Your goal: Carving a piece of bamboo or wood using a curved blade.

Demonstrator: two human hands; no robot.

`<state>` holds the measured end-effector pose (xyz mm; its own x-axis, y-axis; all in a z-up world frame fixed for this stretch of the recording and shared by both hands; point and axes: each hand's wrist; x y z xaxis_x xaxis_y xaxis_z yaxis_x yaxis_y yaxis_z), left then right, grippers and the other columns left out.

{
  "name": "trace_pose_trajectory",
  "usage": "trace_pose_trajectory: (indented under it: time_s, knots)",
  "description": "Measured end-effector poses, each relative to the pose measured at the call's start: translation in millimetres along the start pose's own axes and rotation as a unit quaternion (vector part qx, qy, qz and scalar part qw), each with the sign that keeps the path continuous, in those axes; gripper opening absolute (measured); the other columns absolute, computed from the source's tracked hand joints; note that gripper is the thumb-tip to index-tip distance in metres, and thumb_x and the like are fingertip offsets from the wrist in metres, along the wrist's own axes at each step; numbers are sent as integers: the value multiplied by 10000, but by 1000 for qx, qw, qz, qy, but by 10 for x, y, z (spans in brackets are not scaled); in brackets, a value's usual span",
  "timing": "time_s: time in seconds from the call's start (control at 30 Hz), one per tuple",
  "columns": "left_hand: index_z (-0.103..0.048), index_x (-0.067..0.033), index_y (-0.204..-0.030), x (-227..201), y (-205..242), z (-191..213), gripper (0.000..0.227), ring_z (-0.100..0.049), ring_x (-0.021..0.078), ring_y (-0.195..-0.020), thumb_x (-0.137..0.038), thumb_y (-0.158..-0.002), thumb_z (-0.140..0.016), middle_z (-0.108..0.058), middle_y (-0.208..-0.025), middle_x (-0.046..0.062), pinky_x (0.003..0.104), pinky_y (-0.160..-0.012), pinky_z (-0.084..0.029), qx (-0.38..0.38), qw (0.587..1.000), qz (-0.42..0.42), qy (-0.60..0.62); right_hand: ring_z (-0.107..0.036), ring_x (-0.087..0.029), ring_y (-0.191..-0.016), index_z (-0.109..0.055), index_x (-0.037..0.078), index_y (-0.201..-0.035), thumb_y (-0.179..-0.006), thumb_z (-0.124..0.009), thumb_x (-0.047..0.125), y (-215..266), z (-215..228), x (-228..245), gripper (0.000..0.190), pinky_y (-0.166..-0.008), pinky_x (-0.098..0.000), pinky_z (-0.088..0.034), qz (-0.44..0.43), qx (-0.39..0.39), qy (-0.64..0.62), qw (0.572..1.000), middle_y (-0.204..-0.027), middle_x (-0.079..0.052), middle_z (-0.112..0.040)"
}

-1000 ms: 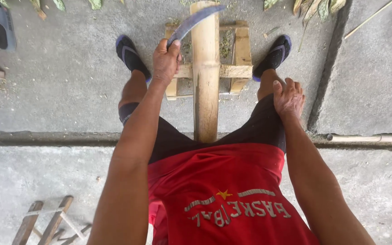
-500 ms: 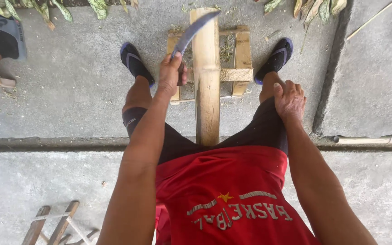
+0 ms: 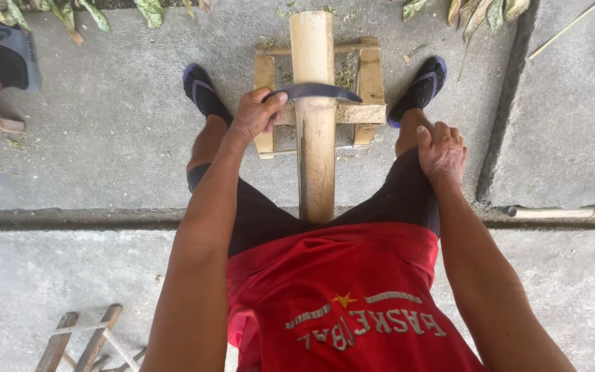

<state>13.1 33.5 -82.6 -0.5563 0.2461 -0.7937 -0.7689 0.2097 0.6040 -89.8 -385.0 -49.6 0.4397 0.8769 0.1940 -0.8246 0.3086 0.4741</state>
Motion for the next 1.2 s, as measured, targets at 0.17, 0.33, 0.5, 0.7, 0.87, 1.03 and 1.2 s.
trace_pose_trajectory:
  time_s: [0.17, 0.33, 0.5, 0.7, 0.87, 1.03, 1.2]
  knots:
    - [-636, -73, -934, -234, -320, -72, 346, -553, 64, -461, -409, -1006, -675, -600, -642, -18, 247, -395, -478, -47, 997, -31, 49, -556, -427, -1175, -642, 46, -1184, -1064, -442, 565, -24, -32, -23, 569, -1017, -588, -418, 1, -1, 5, 1000, -1189, -237, -612]
    - [-648, -69, -994, -383, 160, -116, 375, -522, 78, -479, -444, -1006, -647, -575, -686, -2, 247, -417, -461, -17, 999, -15, -31, -548, -435, -1166, -630, 57, -1229, -1051, -436, 580, -95, -95, -57, 586, -992, -588, -415, 15, -25, -6, 1000, -1200, -244, -603]
    - [-652, -98, -1022, -179, 1113, -125, 354, -609, 106, -503, -441, -1005, -568, -632, -713, 40, 279, -470, -550, 81, 964, 99, -232, -543, -409, -1225, -621, 39, -1264, -1068, -415, 583, 22, 19, 87, 615, -1054, -569, -398, -18, 29, 9, 999, -1252, -244, -598]
    - [-677, -118, -1098, 114, 1863, -422, 240, -623, 180, -582, -326, -978, -671, -626, -734, 72, 342, -552, -548, -21, 990, 60, -126, -517, -412, -1251, -607, 38, -1340, -1068, -441, 543, 115, -80, -48, 597, -1070, -572, -359, 1, -28, -18, 999, -1284, -248, -591]
    - [-673, -83, -1077, 179, 1989, -600, 252, -728, 229, -829, -229, -892, -763, -728, -867, 95, 366, -763, -578, -61, 974, -73, -206, -510, -402, -1270, -608, 33, -1358, -1063, -476, 483, 304, -179, -154, 554, -1088, -560, -347, 27, -100, -43, 994, -1306, -244, -597]
    - [-644, -88, -1106, 177, 2028, -665, 306, -744, 278, -941, -212, -852, -760, -756, -1005, 130, 389, -842, -575, -97, 968, -128, -195, -576, -388, -1189, -637, 11, -1333, -1038, -543, 365, 521, -362, -8, 470, -1042, -526, -426, 124, -168, -26, 978, -1226, -243, -648]
    - [-658, -78, -1116, 199, 1998, -685, 391, -694, 332, -1022, -270, -799, -783, -719, -1076, 139, 446, -892, -531, -92, 949, -120, -277, -682, -367, -962, -672, 50, -1235, -963, -645, 277, 945, -302, 760, 356, -842, -431, -583, 43, 75, -368, 926, -1074, -205, -709]
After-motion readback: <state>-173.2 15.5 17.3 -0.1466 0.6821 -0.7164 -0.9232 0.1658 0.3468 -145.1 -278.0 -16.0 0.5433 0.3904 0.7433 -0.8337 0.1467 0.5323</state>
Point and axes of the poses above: each hand's wrist, its own y-axis away from the middle knuckle, its own z-axis out of the back of the hand, x = y × z
